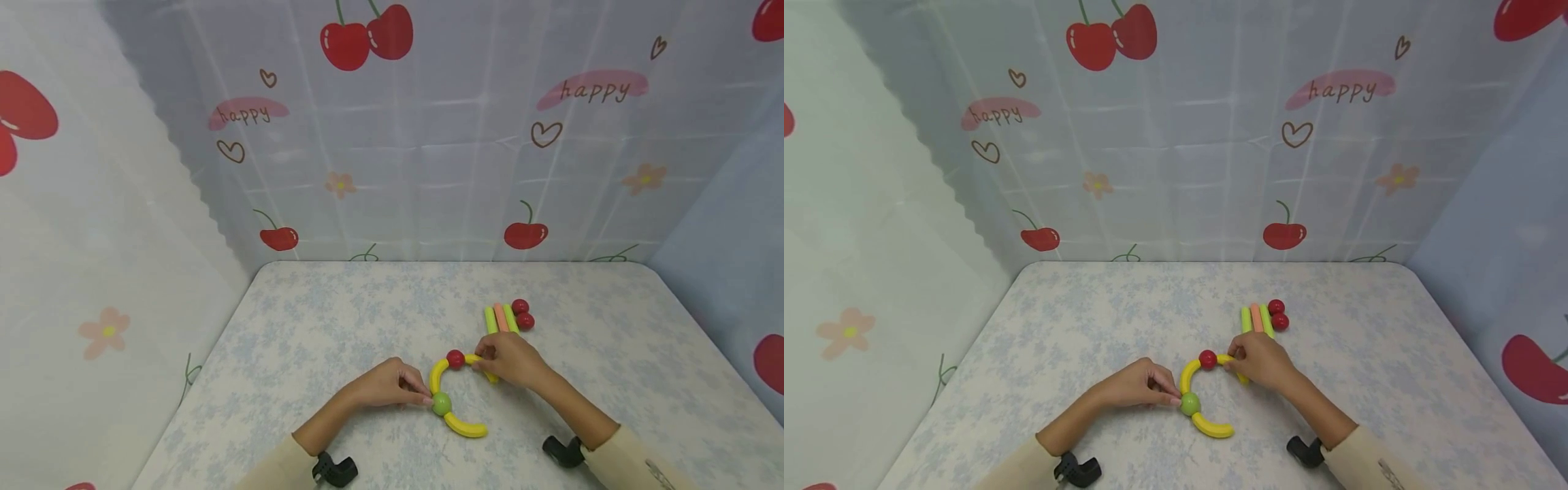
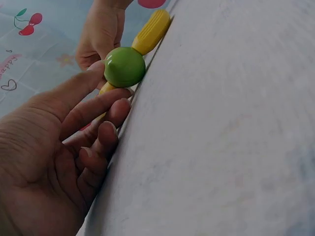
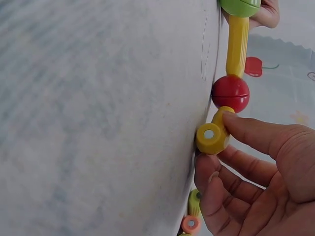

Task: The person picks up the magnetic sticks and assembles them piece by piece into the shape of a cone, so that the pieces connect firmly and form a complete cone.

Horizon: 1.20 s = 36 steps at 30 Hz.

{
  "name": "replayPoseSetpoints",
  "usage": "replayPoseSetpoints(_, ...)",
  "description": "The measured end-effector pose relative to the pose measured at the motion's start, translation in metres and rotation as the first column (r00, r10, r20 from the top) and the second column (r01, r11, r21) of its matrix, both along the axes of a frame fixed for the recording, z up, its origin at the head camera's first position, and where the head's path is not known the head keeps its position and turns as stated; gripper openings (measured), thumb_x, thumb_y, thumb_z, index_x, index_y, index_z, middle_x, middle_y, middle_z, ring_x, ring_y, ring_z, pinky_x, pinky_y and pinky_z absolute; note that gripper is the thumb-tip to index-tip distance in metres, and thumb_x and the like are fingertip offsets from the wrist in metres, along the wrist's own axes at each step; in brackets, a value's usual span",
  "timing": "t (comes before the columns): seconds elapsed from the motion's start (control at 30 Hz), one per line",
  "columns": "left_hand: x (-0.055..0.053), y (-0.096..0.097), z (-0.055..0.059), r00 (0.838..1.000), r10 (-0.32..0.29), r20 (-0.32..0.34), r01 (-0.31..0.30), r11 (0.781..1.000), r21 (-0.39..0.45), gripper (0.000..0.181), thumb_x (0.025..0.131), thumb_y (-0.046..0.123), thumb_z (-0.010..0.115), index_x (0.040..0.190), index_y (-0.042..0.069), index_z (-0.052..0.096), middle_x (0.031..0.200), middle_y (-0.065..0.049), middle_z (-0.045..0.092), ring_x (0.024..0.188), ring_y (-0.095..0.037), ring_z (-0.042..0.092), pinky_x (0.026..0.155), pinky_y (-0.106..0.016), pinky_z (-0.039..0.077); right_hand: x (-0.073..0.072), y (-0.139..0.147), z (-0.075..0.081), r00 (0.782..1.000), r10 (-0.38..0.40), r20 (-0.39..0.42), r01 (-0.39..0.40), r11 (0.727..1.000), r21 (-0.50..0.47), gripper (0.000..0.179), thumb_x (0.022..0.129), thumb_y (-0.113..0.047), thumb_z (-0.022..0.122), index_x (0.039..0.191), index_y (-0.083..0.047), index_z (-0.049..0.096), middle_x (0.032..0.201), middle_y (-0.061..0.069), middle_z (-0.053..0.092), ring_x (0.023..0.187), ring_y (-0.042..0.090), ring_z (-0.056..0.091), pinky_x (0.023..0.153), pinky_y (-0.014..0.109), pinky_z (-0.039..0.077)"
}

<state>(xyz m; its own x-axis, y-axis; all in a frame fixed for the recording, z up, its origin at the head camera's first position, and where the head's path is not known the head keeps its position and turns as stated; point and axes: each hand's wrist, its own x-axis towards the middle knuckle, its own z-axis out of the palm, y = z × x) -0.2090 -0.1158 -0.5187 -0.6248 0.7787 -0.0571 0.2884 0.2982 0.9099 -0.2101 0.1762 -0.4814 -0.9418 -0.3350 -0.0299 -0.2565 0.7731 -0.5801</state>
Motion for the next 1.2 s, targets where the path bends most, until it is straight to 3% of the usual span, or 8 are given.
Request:
replayPoseSetpoints(0.13,0.001,-0.001,0.002,0.998,-0.036,0.043,0.037,0.999,-0.007,0.013,0.094,0.011,0.074,0.105,0.01,0.081,0.091,0.015,0.072,0.054,-0.005,0.054,0.052,-0.019,0.048,-0.001,-0.001,0.0,0.999,0.035,-0.028,-0.035,0.999,-0.02,0.01,0.084,-0.014,0.084,0.086,-0.013,0.075,0.069,-0.006,0.058,0.06,0.011,0.051,0.051,0.026,0.044)
replayPoseSetpoints(0.4,0.0,0.0,0.003,0.996,-0.058,0.061,0.059,0.998,-0.004,0.014,0.094,0.01,0.073,0.106,0.009,0.081,0.091,0.014,0.073,0.054,-0.006,0.054,0.051,-0.019,0.048,-0.002,0.0,0.001,0.999,0.038,-0.011,-0.038,0.999,-0.029,0.009,0.085,-0.014,0.084,0.089,-0.012,0.076,0.072,-0.006,0.06,0.061,0.011,0.053,0.052,0.026,0.046)
replayPoseSetpoints(0.63,-0.004,-0.005,0.01,0.995,-0.063,0.073,0.068,0.996,-0.059,0.015,0.094,0.025,0.076,0.09,0.012,0.082,0.076,-0.001,0.072,0.049,-0.012,0.052,0.048,-0.022,0.045,0.002,0.004,0.0,0.999,0.016,-0.034,-0.016,1.0,0.005,0.01,0.086,-0.016,0.082,0.093,-0.012,0.076,0.078,-0.006,0.065,0.065,0.01,0.055,0.054,0.026,0.048)
replayPoseSetpoints(0.77,-0.011,-0.006,0.018,0.998,-0.065,0.019,0.066,0.996,-0.061,0.021,0.095,0.023,0.074,0.083,0.007,0.079,0.069,-0.009,0.069,0.049,-0.016,0.051,0.048,-0.022,0.043,0.016,0.009,0.011,0.996,-0.026,-0.089,0.032,0.997,0.07,0.015,0.086,-0.018,0.082,0.098,-0.012,0.076,0.085,-0.005,0.067,0.069,0.01,0.055,0.056,0.027,0.048)
replayPoseSetpoints(0.87,-0.022,-0.006,0.025,0.998,-0.023,-0.063,0.02,0.998,-0.059,0.023,0.097,0.022,0.071,0.083,0.005,0.077,0.067,-0.012,0.065,0.052,-0.015,0.05,0.048,-0.022,0.04,0.03,0.011,0.02,0.995,-0.043,-0.091,0.053,0.993,0.102,0.016,0.087,-0.018,0.082,0.1,-0.012,0.076,0.082,-0.006,0.064,0.067,0.01,0.053,0.056,0.026,0.047)
replayPoseSetpoints(1.03,-0.042,-0.001,0.04,0.979,0.078,-0.189,-0.093,0.993,-0.074,0.019,0.097,0.029,0.072,0.099,0.012,0.08,0.083,-0.001,0.072,0.061,-0.015,0.058,0.052,-0.024,0.046,0.055,0.01,0.026,0.999,-0.023,-0.05,0.029,0.992,0.12,0.017,0.088,-0.022,0.081,0.102,-0.015,0.076,0.074,-0.013,0.06,0.062,0.007,0.05,0.053,0.025,0.044)
replayPoseSetpoints(1.2,-0.059,0.019,0.042,0.966,0.074,-0.248,-0.098,0.992,-0.084,0.027,0.097,0.029,0.073,0.117,0.012,0.076,0.097,0.007,0.071,0.079,-0.015,0.065,0.064,-0.026,0.055,0.079,0.003,0.023,0.999,0.042,0.006,-0.042,0.996,0.084,0.019,0.087,-0.024,0.082,0.103,-0.015,0.076,0.071,-0.016,0.059,0.056,0.003,0.047,0.05,0.023,0.042)
